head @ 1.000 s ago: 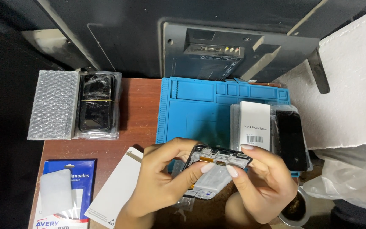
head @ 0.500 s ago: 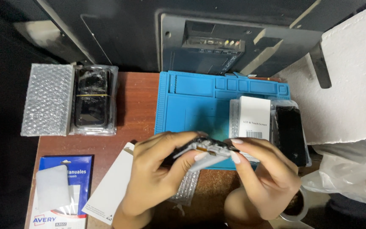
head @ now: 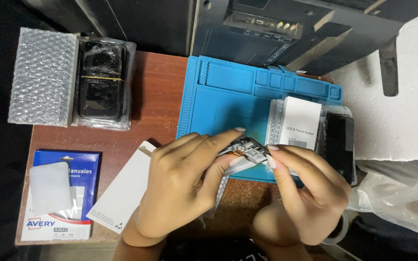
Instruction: Unboxing a replacement screen and inspecting the internal components and ribbon cables of a smartphone chassis.
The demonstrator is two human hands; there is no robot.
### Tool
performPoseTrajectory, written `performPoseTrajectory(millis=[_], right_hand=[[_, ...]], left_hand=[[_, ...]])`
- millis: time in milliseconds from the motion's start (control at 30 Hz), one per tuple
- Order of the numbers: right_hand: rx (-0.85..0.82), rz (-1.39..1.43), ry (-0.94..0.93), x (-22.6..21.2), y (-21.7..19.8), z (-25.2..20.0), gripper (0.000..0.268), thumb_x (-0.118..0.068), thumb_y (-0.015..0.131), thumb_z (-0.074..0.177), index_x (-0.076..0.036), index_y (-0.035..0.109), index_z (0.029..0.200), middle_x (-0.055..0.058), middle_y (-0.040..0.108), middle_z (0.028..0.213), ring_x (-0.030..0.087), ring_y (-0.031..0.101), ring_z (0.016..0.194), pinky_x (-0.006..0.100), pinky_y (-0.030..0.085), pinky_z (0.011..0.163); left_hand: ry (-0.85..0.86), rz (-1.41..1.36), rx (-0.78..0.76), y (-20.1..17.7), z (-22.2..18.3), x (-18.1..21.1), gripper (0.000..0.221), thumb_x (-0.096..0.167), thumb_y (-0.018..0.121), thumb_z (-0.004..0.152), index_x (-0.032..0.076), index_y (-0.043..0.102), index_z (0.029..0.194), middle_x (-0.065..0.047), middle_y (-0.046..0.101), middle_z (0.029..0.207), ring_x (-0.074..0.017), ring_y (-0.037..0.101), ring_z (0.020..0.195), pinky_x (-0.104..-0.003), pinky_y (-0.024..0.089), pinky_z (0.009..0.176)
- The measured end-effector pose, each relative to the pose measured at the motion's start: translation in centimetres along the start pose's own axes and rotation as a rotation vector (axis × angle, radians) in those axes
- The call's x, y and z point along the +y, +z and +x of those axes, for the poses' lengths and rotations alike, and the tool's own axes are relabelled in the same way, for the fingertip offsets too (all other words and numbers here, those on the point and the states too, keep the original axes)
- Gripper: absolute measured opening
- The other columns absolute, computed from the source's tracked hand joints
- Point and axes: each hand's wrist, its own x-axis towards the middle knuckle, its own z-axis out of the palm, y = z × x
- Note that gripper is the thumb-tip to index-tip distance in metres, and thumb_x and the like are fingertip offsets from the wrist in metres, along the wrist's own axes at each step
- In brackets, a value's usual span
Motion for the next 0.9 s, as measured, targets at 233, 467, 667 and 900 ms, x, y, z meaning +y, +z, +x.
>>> performPoseTrajectory(millis=[233, 467, 667, 900], right_hand=[[-0.043, -0.048, -0.027, 0.3, -0.4, -0.1, 0.011, 0.007, 0.071, 0.098, 0.005, 0.076, 0.107, 0.02, 0.077, 0.104, 0.027, 0.077, 0.093, 0.034, 0.06, 0.092], [-0.012, 0.064, 0.069, -0.3, -0.7, -0.2, 0.015, 0.006, 0.075, 0.091, 0.008, 0.073, 0.106, 0.023, 0.075, 0.103, 0.029, 0.075, 0.094, 0.033, 0.059, 0.093], [0.04, 0.107, 0.016, -0.3, -0.3, -0.5, 0.022, 0.002, 0.08, 0.084, 0.006, 0.071, 0.104, 0.025, 0.075, 0.104, 0.03, 0.077, 0.094, 0.034, 0.061, 0.095], [0.058, 0.142, -0.094, -0.9, 0.1, -0.5, 0.02, -0.002, 0.08, 0.084, 0.003, 0.071, 0.101, 0.024, 0.075, 0.101, 0.03, 0.079, 0.091, 0.033, 0.064, 0.092]], left_hand=[[0.01, -0.005, -0.012, -0.1, -0.1, 0.0, 0.027, 0.012, 0.058, 0.108, 0.003, 0.065, 0.132, -0.01, 0.078, 0.11, -0.0284, 0.07, 0.082, -0.039, 0.056, 0.079], [0.049, -0.063, -0.003, -0.6, 0.3, 0.1, 0.018, 0.012, 0.057, 0.107, 0.001, 0.067, 0.118, -0.009, 0.076, 0.104, -0.0272, 0.064, 0.075, -0.038, 0.053, 0.073], [0.095, -0.116, -0.037, -0.5, 0.4, -0.5, 0.016, 0.015, 0.054, 0.109, 0.007, 0.068, 0.114, -0.006, 0.072, 0.097, -0.024, 0.065, 0.081, -0.035, 0.052, 0.074], [0.194, -0.173, -0.097, -0.2, 0.8, -1.0, 0.025, 0.01, 0.044, 0.112, 0.008, 0.069, 0.115, -0.006, 0.075, 0.107, -0.0257, 0.072, 0.095, -0.038, 0.055, 0.084]])
